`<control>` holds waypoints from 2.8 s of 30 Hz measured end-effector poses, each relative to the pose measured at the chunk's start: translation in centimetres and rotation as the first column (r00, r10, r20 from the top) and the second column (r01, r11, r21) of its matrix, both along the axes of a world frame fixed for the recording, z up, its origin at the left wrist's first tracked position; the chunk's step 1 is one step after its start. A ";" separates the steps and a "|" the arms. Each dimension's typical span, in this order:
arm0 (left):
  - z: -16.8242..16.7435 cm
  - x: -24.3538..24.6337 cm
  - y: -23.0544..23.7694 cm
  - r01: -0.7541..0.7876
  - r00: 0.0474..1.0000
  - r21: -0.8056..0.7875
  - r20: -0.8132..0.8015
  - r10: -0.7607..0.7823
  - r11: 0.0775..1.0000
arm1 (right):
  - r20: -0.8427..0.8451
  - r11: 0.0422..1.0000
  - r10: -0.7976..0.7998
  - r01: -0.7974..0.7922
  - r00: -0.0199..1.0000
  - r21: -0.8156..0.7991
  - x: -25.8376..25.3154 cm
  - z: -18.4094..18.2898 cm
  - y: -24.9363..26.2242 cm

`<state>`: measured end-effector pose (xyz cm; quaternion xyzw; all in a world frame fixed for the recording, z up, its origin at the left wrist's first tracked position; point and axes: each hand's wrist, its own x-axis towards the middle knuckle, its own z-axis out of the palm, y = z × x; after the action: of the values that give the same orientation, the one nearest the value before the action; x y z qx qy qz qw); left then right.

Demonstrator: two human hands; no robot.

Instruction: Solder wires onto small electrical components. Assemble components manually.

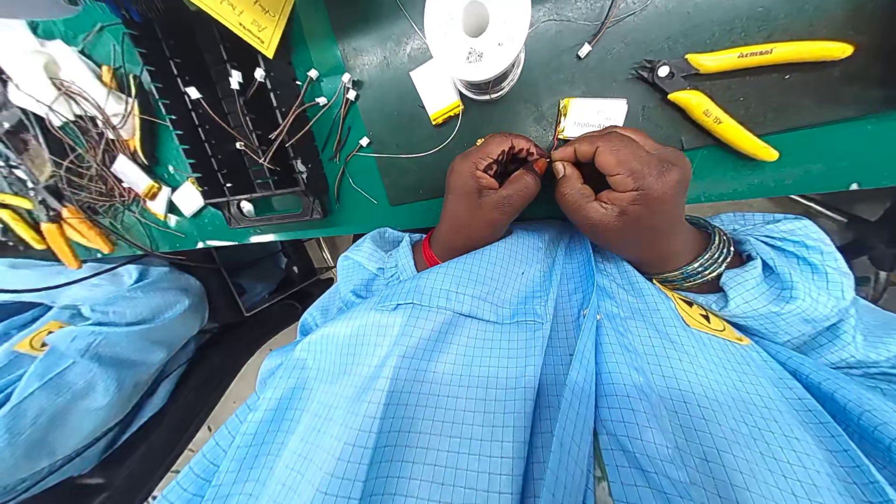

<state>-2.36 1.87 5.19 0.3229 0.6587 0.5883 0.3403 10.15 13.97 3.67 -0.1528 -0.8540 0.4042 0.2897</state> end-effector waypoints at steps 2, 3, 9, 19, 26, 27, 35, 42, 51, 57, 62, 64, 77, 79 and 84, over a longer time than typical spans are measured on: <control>0.2 0.0 0.1 -0.004 1.000 -0.020 0.009 0.005 1.000 | -0.001 1.000 -0.001 0.001 1.000 0.013 -0.1 0.0 0.0; 0.2 0.0 0.1 -0.005 1.000 -0.026 0.021 0.006 1.000 | 0.000 1.000 0.000 0.000 1.000 0.023 -0.1 -0.1 0.0; 0.4 -0.2 0.2 0.007 0.995 -0.036 0.096 -0.003 0.999 | 0.085 0.999 0.002 -0.005 0.996 0.044 0.0 0.1 0.7; -0.5 -0.8 0.0 0.020 0.939 -0.087 -0.340 -0.048 0.996 | 0.239 0.986 0.109 -0.134 0.965 0.094 -0.5 0.5 1.6; -0.4 -1.0 -0.3 0.000 0.936 -0.144 -0.347 -0.051 0.990 | 0.201 0.987 0.101 -0.123 0.974 0.099 -0.2 0.3 1.7; -0.3 -1.1 -0.3 0.000 0.949 -0.154 -0.311 -0.049 0.988 | 0.201 0.989 0.097 -0.118 0.975 0.095 -0.2 0.3 1.7; -0.3 -1.1 -0.3 -0.009 0.969 -0.146 -0.247 -0.027 0.989 | 0.210 0.992 0.064 -0.084 0.976 0.089 -0.2 0.1 1.7; -0.3 -1.0 -0.2 -0.017 0.955 -0.174 -0.293 -0.035 0.985 | 0.184 0.993 0.066 -0.083 0.981 0.086 -0.5 0.0 1.5; -0.2 -1.0 -0.3 0.008 0.954 -0.160 -0.293 -0.056 0.987 | 0.183 0.992 0.054 -0.074 0.982 0.105 -0.6 0.0 1.4; -0.4 -1.0 -0.4 0.009 0.967 -0.086 -0.254 -0.031 0.996 | 0.185 0.992 0.053 -0.073 0.981 0.102 -0.4 0.0 1.5; -0.3 -0.9 -0.4 0.016 0.964 -0.092 -0.261 -0.039 0.996 | 0.170 0.992 0.057 -0.076 0.984 0.102 -0.4 0.0 1.5; -0.3 -0.9 -0.4 0.014 0.966 -0.097 -0.257 -0.038 0.995 | 0.149 0.993 0.053 -0.068 0.987 0.096 -0.4 -0.1 1.5; 1.0 -1.0 -0.3 0.103 0.985 -0.067 0.143 -0.092 0.992 | 0.099 0.994 0.049 -0.058 0.994 0.091 -0.4 0.1 1.6; 1.1 -0.9 -0.3 0.072 0.983 -0.074 0.172 -0.058 0.995 | 0.058 0.990 0.015 -0.023 0.998 0.142 -0.3 0.1 1.4; 1.1 -0.8 -0.3 0.046 0.982 -0.066 0.188 -0.033 0.997 | -0.013 0.974 0.004 -0.001 1.000 0.225 0.0 0.4 1.0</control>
<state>-3.14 1.62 6.27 0.2672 0.6376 0.5855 0.4235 10.10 15.01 4.07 -0.1151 -0.8926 0.3062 0.3102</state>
